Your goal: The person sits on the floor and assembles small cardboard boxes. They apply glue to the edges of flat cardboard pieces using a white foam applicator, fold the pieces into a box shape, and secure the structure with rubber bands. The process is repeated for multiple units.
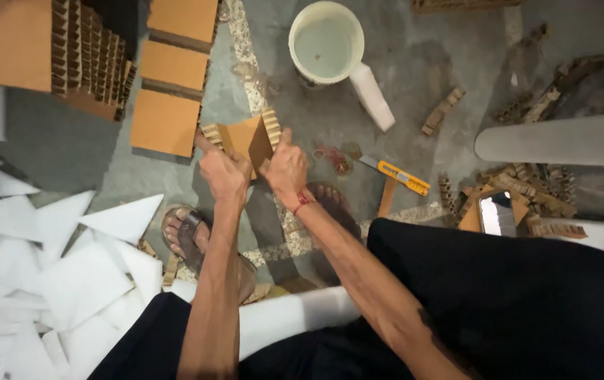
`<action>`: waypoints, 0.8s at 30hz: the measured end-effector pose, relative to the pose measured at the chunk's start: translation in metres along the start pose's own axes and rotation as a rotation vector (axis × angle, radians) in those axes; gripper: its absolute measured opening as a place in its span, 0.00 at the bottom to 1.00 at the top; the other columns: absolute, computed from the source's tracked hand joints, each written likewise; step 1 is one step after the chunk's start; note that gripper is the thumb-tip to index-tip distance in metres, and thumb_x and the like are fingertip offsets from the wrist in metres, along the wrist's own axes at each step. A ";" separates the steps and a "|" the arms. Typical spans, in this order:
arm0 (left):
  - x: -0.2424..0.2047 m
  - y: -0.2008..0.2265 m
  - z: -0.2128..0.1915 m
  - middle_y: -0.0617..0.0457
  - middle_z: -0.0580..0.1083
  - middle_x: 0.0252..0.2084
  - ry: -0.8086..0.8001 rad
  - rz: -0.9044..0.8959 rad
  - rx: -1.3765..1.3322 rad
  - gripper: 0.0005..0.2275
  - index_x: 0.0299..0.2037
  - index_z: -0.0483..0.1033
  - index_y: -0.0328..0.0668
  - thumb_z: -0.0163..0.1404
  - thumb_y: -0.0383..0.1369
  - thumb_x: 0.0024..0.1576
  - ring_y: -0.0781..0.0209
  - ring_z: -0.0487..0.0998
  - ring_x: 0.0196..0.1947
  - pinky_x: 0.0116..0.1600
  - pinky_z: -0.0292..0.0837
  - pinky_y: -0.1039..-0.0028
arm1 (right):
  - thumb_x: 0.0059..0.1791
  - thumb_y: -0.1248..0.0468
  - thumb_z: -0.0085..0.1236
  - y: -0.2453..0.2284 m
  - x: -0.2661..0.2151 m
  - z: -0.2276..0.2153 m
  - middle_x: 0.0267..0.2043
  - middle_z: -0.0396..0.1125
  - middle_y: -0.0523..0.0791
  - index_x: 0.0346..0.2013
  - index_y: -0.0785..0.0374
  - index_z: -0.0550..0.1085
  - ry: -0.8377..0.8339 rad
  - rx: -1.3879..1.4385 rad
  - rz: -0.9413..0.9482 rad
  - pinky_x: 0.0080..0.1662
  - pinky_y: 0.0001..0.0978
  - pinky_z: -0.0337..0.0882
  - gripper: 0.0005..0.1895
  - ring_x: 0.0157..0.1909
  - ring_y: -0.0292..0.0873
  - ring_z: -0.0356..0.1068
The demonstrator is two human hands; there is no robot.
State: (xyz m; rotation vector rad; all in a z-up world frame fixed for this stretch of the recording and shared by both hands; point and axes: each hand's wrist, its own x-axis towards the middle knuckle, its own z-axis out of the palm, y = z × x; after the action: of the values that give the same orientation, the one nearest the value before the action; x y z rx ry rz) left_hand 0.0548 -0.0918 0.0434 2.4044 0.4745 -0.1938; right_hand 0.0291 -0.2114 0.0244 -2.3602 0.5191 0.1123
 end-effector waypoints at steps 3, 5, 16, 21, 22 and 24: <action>0.003 -0.001 0.001 0.26 0.75 0.31 0.028 0.061 0.013 0.25 0.57 0.54 0.26 0.51 0.26 0.52 0.25 0.78 0.35 0.42 0.72 0.46 | 0.40 0.60 0.68 0.001 0.000 0.000 0.28 0.72 0.61 0.56 0.72 0.60 0.004 -0.009 -0.021 0.39 0.56 0.73 0.37 0.34 0.67 0.74; 0.004 -0.003 0.002 0.25 0.74 0.30 0.010 0.051 0.011 0.22 0.55 0.54 0.27 0.50 0.26 0.53 0.24 0.77 0.35 0.42 0.72 0.46 | 0.40 0.61 0.68 0.003 0.000 0.001 0.28 0.72 0.61 0.56 0.72 0.60 0.006 -0.004 -0.032 0.39 0.56 0.73 0.37 0.34 0.68 0.74; 0.002 0.000 0.003 0.27 0.74 0.28 0.047 -0.005 0.038 0.24 0.57 0.54 0.29 0.50 0.26 0.53 0.25 0.78 0.34 0.41 0.72 0.45 | 0.38 0.62 0.69 0.005 -0.002 -0.001 0.27 0.71 0.61 0.56 0.75 0.59 -0.014 0.041 -0.051 0.38 0.55 0.73 0.39 0.34 0.67 0.74; 0.005 -0.005 0.010 0.30 0.74 0.27 0.049 -0.046 0.070 0.25 0.56 0.52 0.26 0.51 0.28 0.53 0.27 0.79 0.32 0.37 0.73 0.46 | 0.39 0.62 0.70 0.004 0.000 0.003 0.27 0.72 0.61 0.56 0.69 0.61 -0.019 -0.049 0.017 0.39 0.58 0.72 0.37 0.35 0.69 0.73; 0.005 -0.006 0.012 0.29 0.74 0.29 0.054 -0.035 0.072 0.24 0.55 0.53 0.26 0.51 0.28 0.54 0.27 0.79 0.34 0.39 0.73 0.46 | 0.39 0.62 0.70 0.005 0.000 0.003 0.27 0.71 0.61 0.57 0.69 0.61 -0.017 -0.034 0.009 0.39 0.58 0.72 0.37 0.35 0.69 0.73; 0.005 -0.007 0.013 0.27 0.74 0.32 0.062 -0.011 0.079 0.22 0.54 0.54 0.28 0.51 0.28 0.55 0.26 0.78 0.37 0.43 0.73 0.46 | 0.39 0.63 0.69 0.006 -0.001 0.003 0.28 0.71 0.62 0.58 0.70 0.60 -0.013 -0.005 -0.003 0.39 0.58 0.72 0.38 0.35 0.70 0.73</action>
State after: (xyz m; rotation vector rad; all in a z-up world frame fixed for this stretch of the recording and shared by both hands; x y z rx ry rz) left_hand 0.0564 -0.0941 0.0284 2.4912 0.5174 -0.1460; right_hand 0.0264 -0.2132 0.0188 -2.3637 0.5100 0.1273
